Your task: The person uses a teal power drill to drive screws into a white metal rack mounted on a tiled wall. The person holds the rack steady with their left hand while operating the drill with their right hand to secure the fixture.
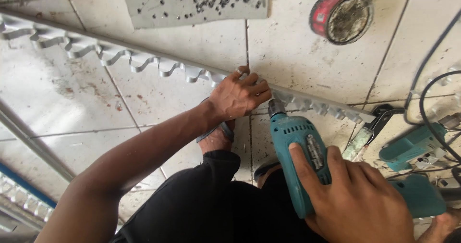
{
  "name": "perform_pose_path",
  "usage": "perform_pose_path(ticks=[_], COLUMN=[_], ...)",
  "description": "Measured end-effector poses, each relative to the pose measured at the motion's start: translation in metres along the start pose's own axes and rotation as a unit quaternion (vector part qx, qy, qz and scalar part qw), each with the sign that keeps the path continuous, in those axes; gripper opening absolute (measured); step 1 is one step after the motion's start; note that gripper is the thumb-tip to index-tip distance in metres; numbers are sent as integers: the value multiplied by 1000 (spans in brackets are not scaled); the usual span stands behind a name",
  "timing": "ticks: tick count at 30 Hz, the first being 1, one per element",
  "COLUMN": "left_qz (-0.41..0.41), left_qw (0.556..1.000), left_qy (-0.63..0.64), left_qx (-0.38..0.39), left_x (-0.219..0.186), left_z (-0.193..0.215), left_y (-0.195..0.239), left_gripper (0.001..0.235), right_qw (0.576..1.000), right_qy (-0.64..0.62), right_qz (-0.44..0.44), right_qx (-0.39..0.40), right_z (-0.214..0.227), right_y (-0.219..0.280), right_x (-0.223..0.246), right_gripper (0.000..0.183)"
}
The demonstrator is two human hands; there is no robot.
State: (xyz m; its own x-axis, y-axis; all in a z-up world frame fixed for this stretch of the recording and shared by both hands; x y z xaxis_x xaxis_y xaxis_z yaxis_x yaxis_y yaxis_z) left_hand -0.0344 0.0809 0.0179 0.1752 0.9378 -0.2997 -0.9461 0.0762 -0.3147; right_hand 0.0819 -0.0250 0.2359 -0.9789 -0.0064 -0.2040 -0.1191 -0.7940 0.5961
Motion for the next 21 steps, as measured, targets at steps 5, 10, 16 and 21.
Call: perform_pose_path(ticks=[5, 10, 16, 21], left_qz=[-1, 1, -10, -19], left_qw=[999, 1000, 999, 1000], left_qy=[14, 7, -1, 3], left_qx=[30, 20, 44, 2], left_x=[-2, -3, -9, -20], left_z=[-10, -15, -7, -5], left_y=[0, 1, -3, -21], left_gripper=[11, 13, 14, 19], right_qw=[1000, 997, 972, 772], right_qy=[1, -46, -2, -22], right_qz=[0, -59, -16, -100], right_qx=[-16, 19, 233, 628], right_z=[-2, 19, -73, -95], right_y=[2, 26, 106, 134], right_x=[-3, -18, -59, -79], right_gripper=[111, 96, 166, 144])
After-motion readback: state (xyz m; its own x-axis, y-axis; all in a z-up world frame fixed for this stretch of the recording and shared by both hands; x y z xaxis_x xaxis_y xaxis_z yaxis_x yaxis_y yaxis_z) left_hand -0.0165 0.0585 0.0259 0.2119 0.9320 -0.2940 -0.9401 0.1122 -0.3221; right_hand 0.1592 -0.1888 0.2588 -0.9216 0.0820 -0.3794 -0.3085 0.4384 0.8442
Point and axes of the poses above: each hand's wrist, its own y-axis away from the middle knuckle, its own z-axis out of the back of the hand, x = y × z, the point moved 3 cm from there along -y, towards the middle knuckle, and after that the axes turned 9 degrees about -z, right-handed, at the moved point
